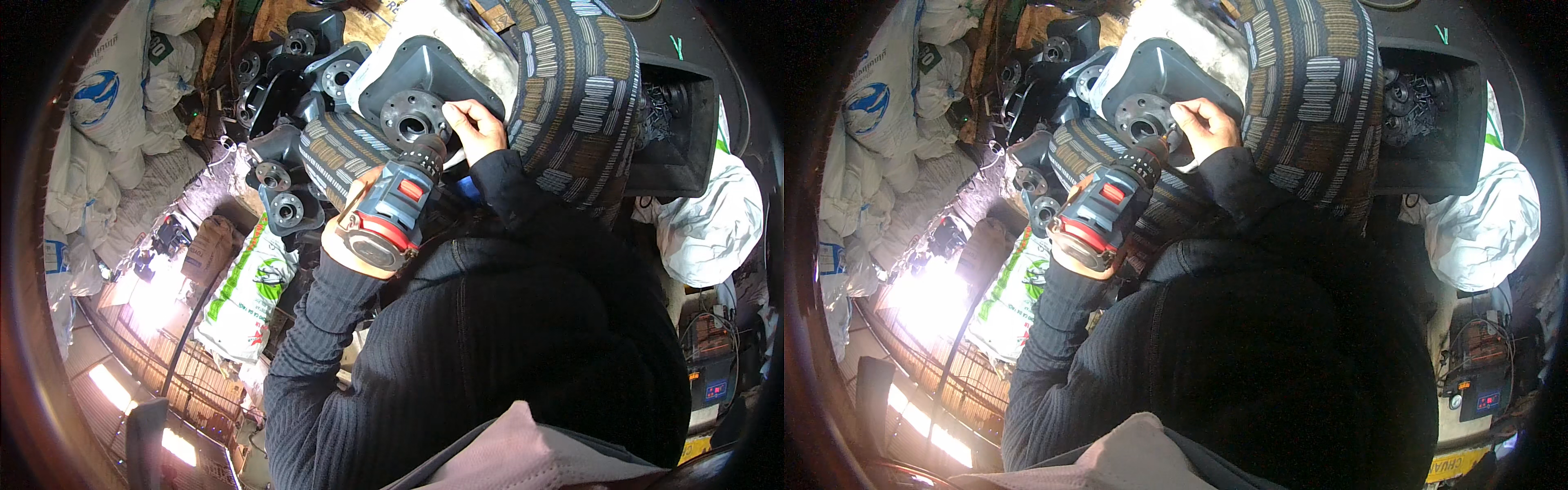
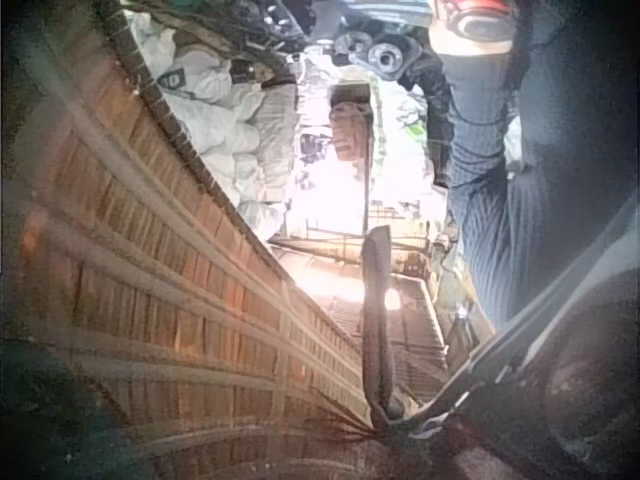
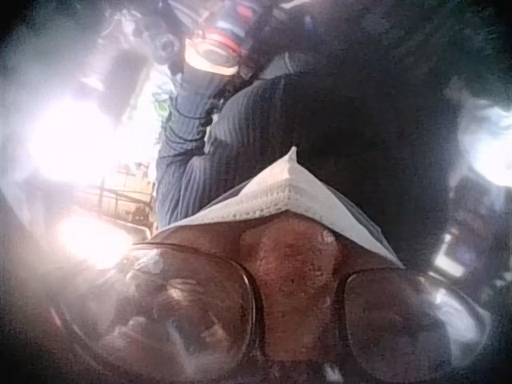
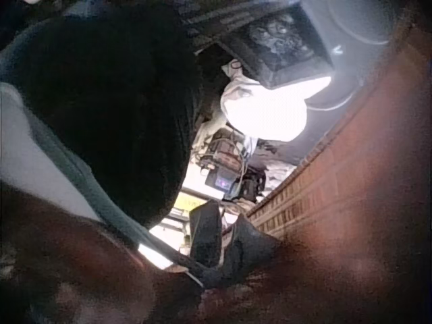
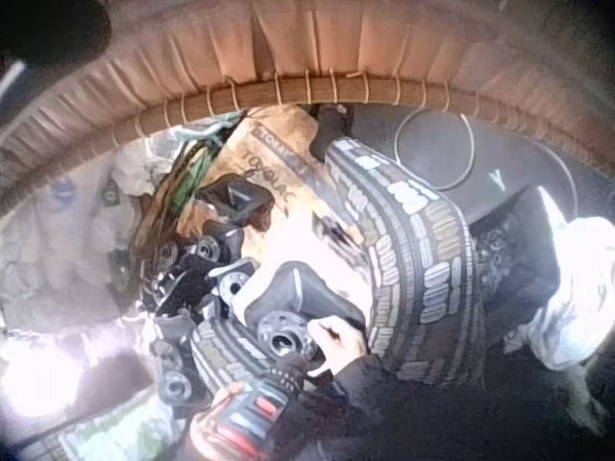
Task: The person uses a cordless drill to fasten screws into black plastic parts on a cluttered workbench. They repeatedly pick up parts, align them, and drive screws before placing the parts back down.
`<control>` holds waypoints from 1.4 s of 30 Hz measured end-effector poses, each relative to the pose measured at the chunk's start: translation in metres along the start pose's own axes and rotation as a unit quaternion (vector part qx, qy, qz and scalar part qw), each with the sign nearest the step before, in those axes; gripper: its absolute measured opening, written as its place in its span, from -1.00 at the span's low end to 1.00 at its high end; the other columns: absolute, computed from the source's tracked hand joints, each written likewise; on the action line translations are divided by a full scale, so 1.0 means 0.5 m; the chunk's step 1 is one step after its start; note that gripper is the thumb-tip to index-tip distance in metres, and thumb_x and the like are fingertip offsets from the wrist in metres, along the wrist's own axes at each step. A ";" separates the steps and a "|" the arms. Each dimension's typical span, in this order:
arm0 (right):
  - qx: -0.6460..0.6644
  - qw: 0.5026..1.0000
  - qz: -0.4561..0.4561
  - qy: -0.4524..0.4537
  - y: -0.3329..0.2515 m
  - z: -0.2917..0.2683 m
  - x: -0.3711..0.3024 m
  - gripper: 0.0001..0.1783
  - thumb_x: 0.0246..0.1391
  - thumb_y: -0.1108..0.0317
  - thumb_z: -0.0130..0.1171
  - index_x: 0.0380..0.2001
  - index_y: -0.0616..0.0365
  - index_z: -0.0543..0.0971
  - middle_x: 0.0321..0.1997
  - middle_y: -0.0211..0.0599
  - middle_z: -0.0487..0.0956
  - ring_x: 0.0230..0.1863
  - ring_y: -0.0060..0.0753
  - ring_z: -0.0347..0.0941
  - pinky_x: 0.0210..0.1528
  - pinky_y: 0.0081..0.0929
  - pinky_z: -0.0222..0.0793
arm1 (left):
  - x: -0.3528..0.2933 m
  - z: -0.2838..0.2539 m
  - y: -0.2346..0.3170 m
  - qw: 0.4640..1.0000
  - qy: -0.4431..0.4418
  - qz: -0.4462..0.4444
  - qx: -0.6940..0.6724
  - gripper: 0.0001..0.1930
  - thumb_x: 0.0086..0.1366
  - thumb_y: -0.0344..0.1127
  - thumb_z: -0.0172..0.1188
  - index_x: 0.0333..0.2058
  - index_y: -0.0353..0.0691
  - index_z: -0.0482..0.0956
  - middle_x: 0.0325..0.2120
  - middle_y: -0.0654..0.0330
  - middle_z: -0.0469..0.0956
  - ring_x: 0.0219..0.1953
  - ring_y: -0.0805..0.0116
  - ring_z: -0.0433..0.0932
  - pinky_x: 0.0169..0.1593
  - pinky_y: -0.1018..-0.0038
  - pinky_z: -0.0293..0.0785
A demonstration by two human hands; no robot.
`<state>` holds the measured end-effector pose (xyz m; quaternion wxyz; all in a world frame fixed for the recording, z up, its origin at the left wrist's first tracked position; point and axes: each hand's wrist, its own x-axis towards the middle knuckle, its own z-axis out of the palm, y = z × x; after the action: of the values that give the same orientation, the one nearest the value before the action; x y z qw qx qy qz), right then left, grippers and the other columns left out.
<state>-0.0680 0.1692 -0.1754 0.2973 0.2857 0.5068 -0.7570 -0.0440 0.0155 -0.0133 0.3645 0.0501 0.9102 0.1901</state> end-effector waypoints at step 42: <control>-0.684 0.680 0.214 0.154 0.264 -0.719 -0.025 -0.80 0.06 0.22 0.00 -0.30 0.01 0.53 -0.30 -0.26 0.46 -0.27 -0.27 0.39 -0.24 -0.34 0.38 | -0.234 0.281 -0.061 0.982 0.167 -0.078 -0.031 -0.46 -0.19 -0.20 0.35 -0.18 -0.27 0.44 -0.36 0.06 0.55 -0.33 0.15 0.57 -0.24 0.37 0.47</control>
<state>0.0851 0.4671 -0.3609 0.4821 0.2162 0.8469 -0.0608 0.1390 0.0039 -0.0426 0.2228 -0.0647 0.9530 0.1947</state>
